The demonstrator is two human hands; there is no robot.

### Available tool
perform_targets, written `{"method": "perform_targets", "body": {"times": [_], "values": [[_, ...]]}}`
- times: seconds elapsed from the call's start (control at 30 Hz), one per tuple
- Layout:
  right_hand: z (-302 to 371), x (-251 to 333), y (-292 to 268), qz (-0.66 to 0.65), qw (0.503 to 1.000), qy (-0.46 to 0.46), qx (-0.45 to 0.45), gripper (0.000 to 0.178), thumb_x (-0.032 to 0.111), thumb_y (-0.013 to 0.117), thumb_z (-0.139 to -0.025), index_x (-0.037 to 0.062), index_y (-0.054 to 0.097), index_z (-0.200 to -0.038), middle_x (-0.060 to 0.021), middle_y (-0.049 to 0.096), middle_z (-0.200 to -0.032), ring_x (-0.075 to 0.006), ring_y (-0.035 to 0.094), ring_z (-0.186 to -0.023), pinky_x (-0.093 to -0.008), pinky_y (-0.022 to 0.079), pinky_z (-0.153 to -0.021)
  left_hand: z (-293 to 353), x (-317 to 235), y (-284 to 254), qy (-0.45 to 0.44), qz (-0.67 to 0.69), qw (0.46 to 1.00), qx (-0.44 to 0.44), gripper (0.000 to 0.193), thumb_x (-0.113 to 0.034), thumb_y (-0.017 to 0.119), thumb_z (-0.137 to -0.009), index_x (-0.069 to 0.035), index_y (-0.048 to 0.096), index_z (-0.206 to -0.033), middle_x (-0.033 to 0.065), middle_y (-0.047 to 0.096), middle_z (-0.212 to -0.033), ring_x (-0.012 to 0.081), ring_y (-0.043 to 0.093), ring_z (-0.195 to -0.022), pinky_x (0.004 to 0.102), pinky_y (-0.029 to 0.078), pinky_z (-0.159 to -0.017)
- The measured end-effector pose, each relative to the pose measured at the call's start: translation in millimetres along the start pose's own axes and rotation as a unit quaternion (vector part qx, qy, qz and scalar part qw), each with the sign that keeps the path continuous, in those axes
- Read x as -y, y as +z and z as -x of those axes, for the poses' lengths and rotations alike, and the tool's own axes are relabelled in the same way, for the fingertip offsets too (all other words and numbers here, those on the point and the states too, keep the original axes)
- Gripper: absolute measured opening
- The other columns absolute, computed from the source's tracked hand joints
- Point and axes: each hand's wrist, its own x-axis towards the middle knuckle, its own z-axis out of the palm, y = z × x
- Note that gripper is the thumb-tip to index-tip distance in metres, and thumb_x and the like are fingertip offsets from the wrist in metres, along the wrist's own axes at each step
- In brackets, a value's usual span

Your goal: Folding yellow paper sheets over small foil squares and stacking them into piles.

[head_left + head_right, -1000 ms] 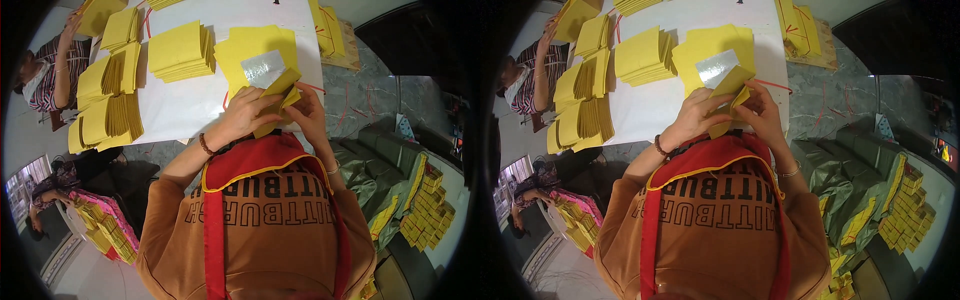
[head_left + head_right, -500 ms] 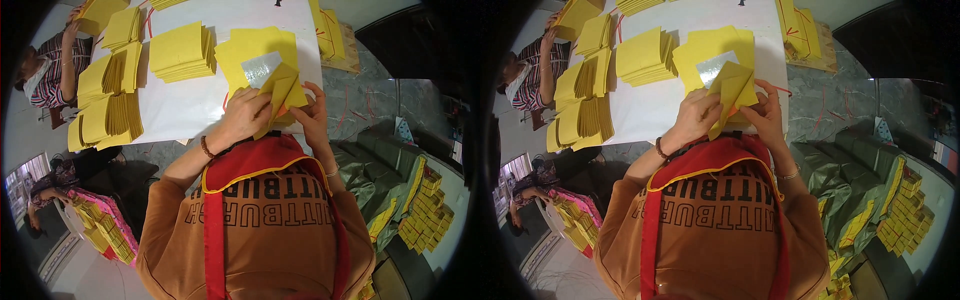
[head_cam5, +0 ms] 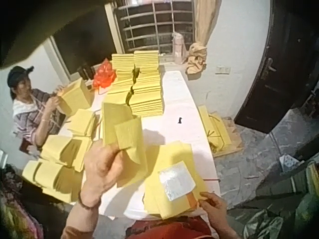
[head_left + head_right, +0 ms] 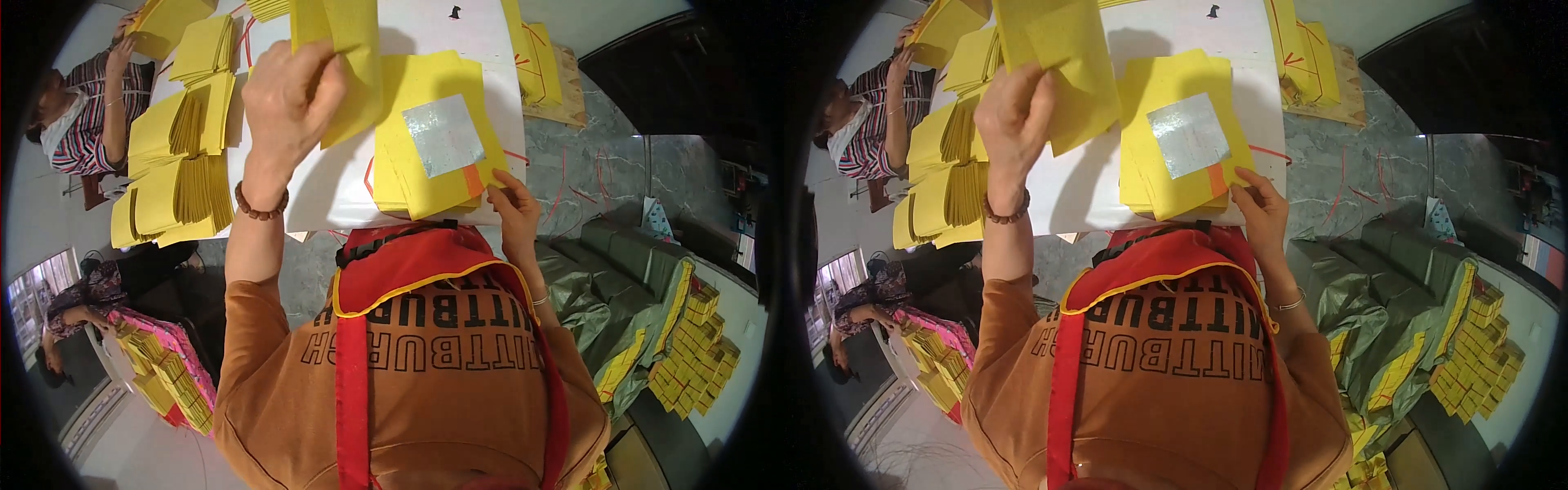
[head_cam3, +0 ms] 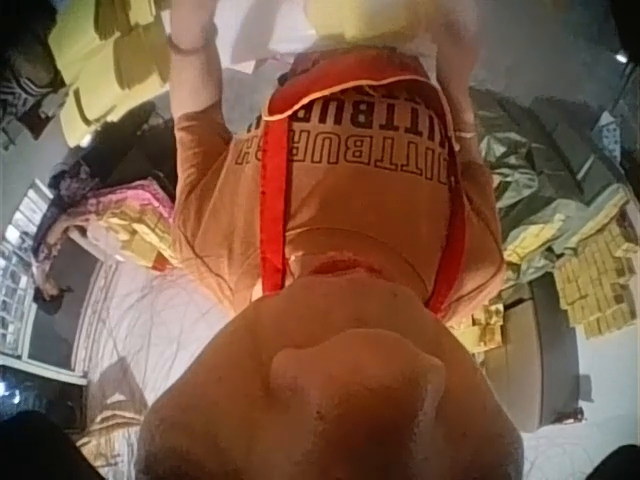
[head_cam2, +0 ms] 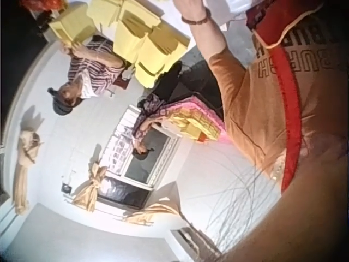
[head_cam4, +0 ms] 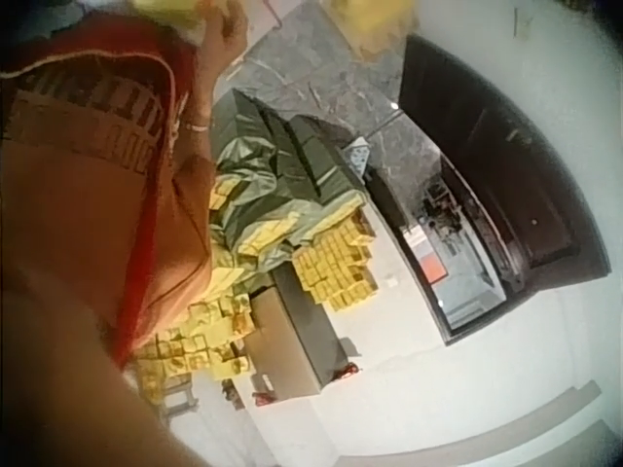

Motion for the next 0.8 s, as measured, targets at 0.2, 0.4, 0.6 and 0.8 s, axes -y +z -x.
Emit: {"method": "perform_targets", "body": {"times": [0.2,0.4,0.6,0.8], "values": [[-3,8,14,0.0,0.999,0.044,0.022,0.028,0.006,0.061,-0.083,0.0013,0.061,-0.111,0.0031,0.055,-0.072,-0.0035,0.048,-0.066,-0.0166,0.037,-0.06,-21,1,-3,0.066,-0.026,0.996,-0.062,0.012,-0.004,0.063,-0.07,-0.005,0.062,-0.082,0.006,0.053,-0.061,0.0231,0.051,-0.056,0.0322,0.041,-0.052],[2,19,7,0.218,0.973,0.053,0.051,0.026,0.013,0.059,-0.086,-0.0012,0.061,-0.108,0.0013,0.054,-0.069,-0.0041,0.046,-0.063,-0.0191,0.037,-0.055,12,-21,34,0.2,-0.018,0.979,0.039,0.022,-0.009,0.067,-0.059,-0.008,0.061,-0.081,0.002,0.053,-0.071,0.0185,0.051,-0.063,0.0306,0.039,-0.054],[-22,44,19,-0.137,0.975,0.158,0.07,0.053,0.045,0.034,-0.095,0.0016,0.048,-0.123,-0.008,0.062,-0.097,-0.0182,0.061,-0.085,-0.0288,0.048,-0.073,71,-49,60,0.17,0.069,0.961,0.207,0.026,-0.016,0.068,-0.066,-0.008,0.062,-0.09,0.0061,0.057,-0.093,0.0193,0.054,-0.076,0.0316,0.04,-0.064],[-45,37,25,-0.321,0.899,0.25,0.16,0.058,0.053,0.028,-0.094,0.0057,0.043,-0.124,-0.0102,0.052,-0.12,-0.0232,0.052,-0.11,-0.0384,0.046,-0.087,103,-54,66,0.166,0.075,0.961,0.209,0.028,-0.018,0.065,-0.064,-0.007,0.062,-0.091,0.0083,0.057,-0.102,0.0182,0.052,-0.077,0.0289,0.039,-0.064]]}}
